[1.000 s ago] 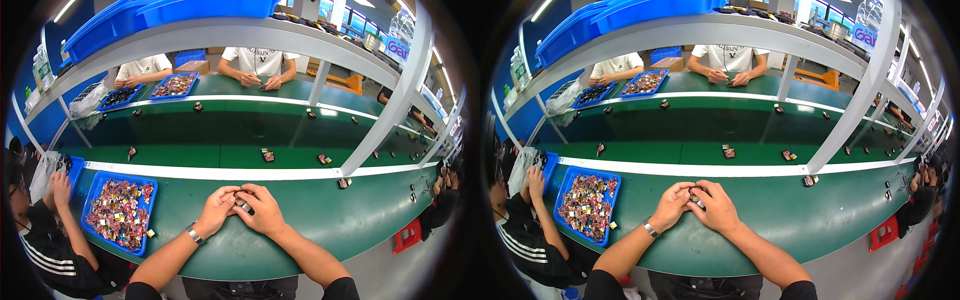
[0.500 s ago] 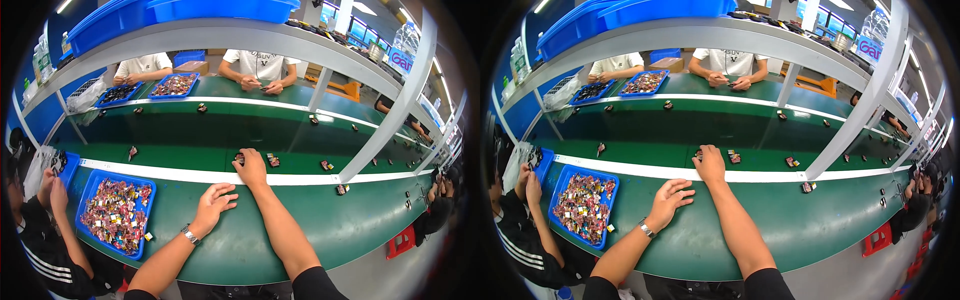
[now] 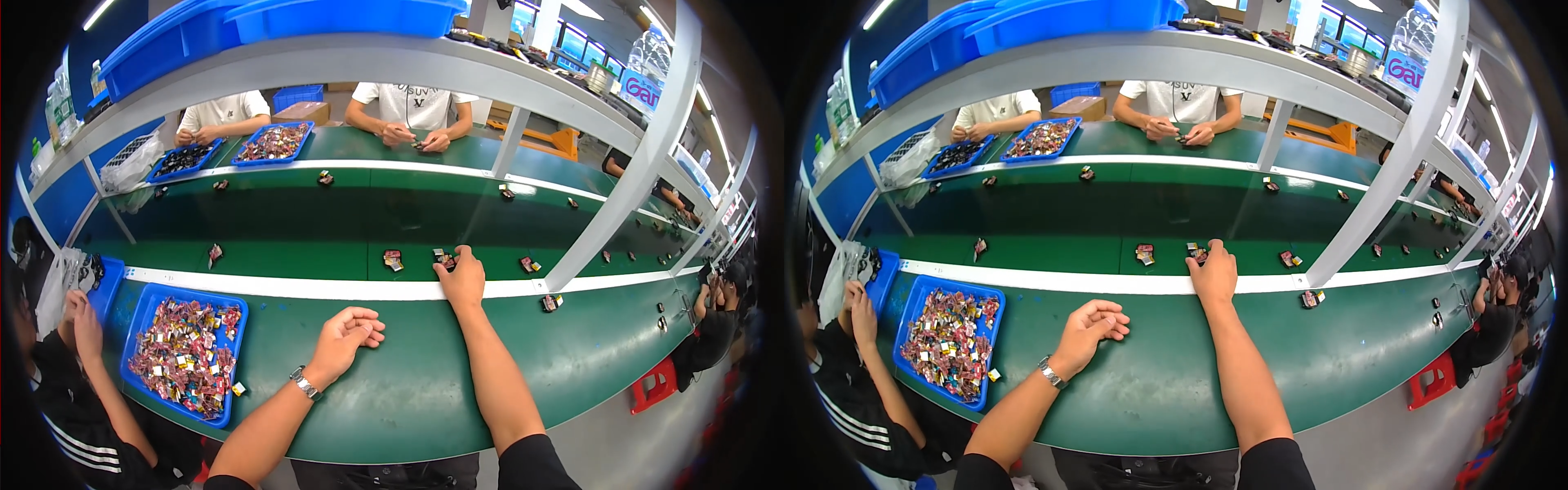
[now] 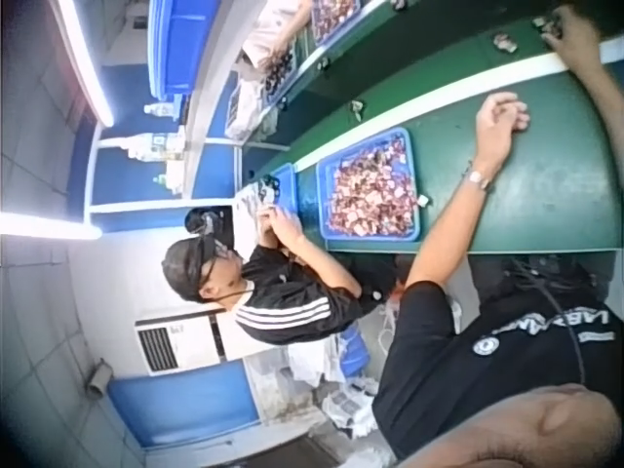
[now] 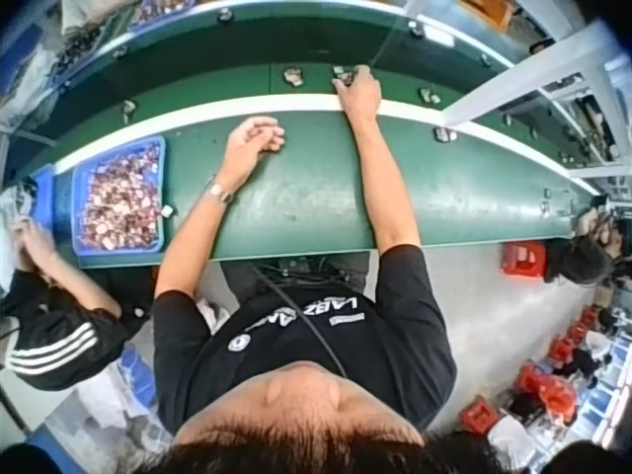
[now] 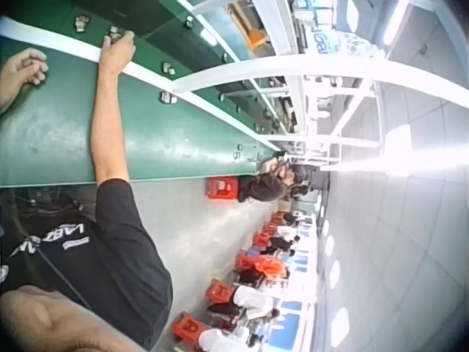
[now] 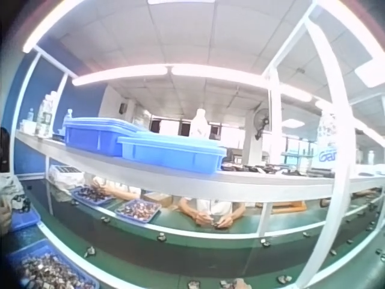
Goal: Manually assembling small electronic components on a production line.
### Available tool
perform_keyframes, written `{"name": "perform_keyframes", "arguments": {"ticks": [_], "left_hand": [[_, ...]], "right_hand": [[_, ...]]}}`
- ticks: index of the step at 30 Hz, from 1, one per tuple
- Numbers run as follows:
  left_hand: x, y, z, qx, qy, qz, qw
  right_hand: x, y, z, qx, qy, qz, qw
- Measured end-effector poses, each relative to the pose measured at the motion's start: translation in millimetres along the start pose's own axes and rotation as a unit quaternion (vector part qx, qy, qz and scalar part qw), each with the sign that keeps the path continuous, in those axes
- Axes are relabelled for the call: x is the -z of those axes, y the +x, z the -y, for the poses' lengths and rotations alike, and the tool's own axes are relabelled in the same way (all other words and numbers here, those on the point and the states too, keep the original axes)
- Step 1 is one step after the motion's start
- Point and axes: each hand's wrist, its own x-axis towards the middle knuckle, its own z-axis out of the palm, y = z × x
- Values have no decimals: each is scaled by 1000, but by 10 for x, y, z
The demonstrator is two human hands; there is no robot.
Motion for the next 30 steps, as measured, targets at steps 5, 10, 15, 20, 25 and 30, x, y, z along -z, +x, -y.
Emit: {"name": "perform_keyframes", "arguments": {"ticks": [5, 10, 15, 20, 25, 30], "left_hand": [[56, -37, 34, -1, 16, 8, 1000], [-17, -102, -89, 42, 5, 18, 999], [116, -33, -22, 118, -95, 152, 977], [86, -43, -8, 89, -71, 144, 983], [-2, -58, -29, 81, -85, 112, 987], [-36, -75, -32, 82, -74, 93, 989]], "right_hand": [[62, -258, -48, 7, 210, 7, 978], [589, -833, 264, 254, 299, 144, 909], [702, -927, 487, 349, 253, 233, 872], [789, -914, 537, 375, 246, 211, 869], [698, -927, 500, 399, 208, 158, 879], [674, -919, 495, 390, 219, 178, 877]]}}
